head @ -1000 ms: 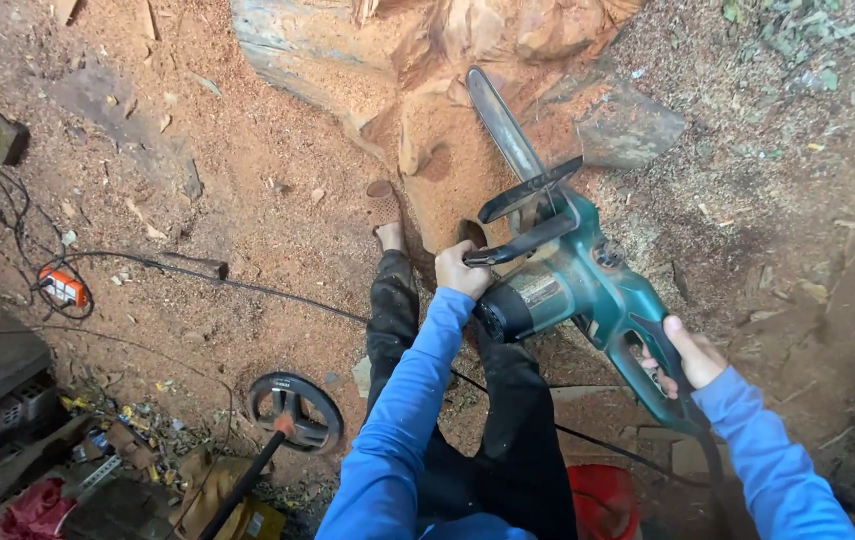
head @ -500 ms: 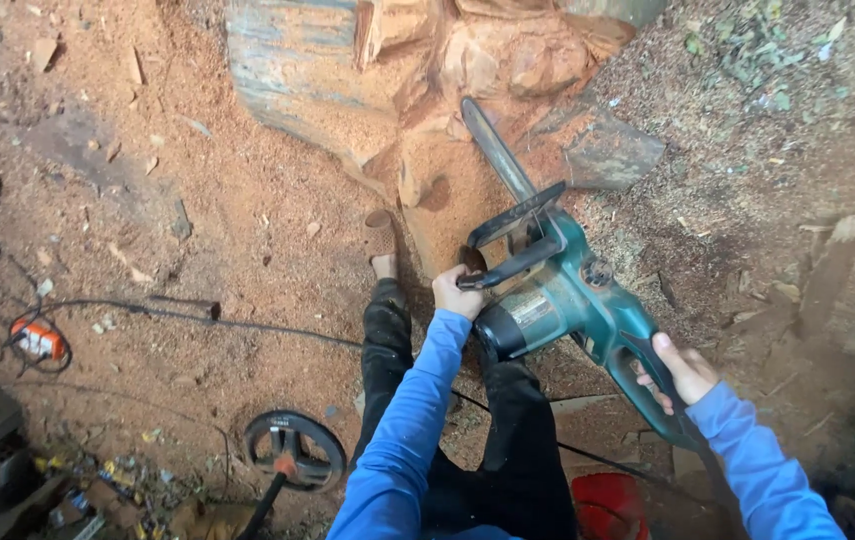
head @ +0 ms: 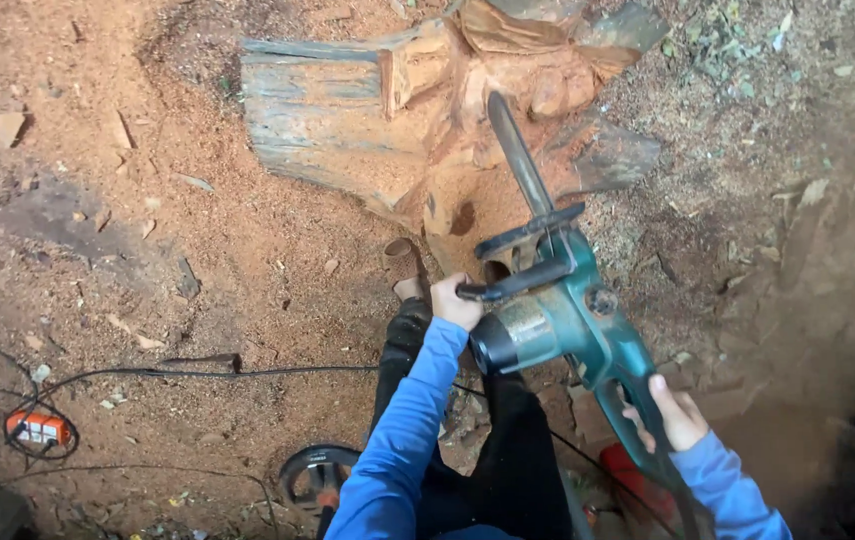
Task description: Carving a large wooden stump into a sculpture using an electric chainsaw.
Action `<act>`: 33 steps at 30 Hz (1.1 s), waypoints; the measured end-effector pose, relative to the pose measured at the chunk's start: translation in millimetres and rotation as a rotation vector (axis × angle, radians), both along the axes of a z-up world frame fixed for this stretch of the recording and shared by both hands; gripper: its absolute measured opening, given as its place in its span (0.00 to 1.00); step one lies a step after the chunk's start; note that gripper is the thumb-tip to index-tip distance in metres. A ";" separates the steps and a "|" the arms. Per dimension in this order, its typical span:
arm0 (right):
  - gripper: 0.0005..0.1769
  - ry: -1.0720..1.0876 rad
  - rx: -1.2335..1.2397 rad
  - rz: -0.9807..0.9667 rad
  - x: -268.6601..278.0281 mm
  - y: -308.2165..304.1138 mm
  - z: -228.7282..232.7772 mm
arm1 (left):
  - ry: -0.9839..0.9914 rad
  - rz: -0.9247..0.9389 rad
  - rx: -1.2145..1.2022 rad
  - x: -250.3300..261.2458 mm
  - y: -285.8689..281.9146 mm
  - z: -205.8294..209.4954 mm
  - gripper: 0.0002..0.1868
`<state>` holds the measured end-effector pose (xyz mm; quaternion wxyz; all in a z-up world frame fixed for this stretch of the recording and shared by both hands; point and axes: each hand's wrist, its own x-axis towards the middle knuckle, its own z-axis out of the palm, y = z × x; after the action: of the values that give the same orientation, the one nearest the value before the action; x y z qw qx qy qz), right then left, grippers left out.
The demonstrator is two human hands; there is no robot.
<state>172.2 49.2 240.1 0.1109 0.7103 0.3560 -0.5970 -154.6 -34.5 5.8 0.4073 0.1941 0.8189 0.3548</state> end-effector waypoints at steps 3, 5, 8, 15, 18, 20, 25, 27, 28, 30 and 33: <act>0.53 -0.008 0.038 -0.064 -60.1 17.8 23.8 | -0.005 0.022 0.060 -29.5 18.0 11.7 0.12; 0.55 -0.132 0.018 0.072 -81.4 29.0 29.2 | -0.049 -0.063 0.120 -44.6 24.4 21.9 0.11; 0.52 -0.065 0.002 0.068 -62.9 28.3 10.1 | -0.043 -0.019 -0.004 -44.1 26.8 7.2 0.10; 0.51 -0.045 -0.018 0.094 -82.2 35.7 24.2 | -0.055 0.017 -0.018 -48.4 34.2 24.1 0.11; 0.52 -0.023 -0.021 0.017 -68.5 29.2 15.9 | -0.036 0.001 -0.017 -47.0 33.6 22.0 0.12; 0.52 -0.016 -0.029 0.010 -58.5 23.8 7.9 | -0.087 0.000 -0.099 -46.1 31.3 17.0 0.11; 0.51 0.015 -0.033 -0.014 -70.4 29.4 12.4 | -0.090 -0.027 -0.125 -42.1 28.0 10.6 0.10; 0.52 0.004 -0.055 0.024 -73.3 33.6 12.6 | -0.081 -0.040 -0.135 -38.5 26.4 5.2 0.09; 0.53 -0.008 -0.047 0.001 -73.3 33.2 10.9 | -0.082 -0.044 -0.155 -37.7 25.3 3.1 0.08; 0.53 -0.013 -0.042 -0.036 -67.2 30.2 4.3 | -0.076 -0.062 -0.176 -35.5 25.0 4.7 0.08; 0.51 -0.022 -0.003 -0.065 -45.6 25.3 -10.9 | -0.069 -0.033 -0.113 -30.0 23.6 7.9 0.08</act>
<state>126.6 74.5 229.2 0.0964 0.7280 0.3305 -0.5928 -184.5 -10.9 13.7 0.4514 0.1722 0.8198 0.3075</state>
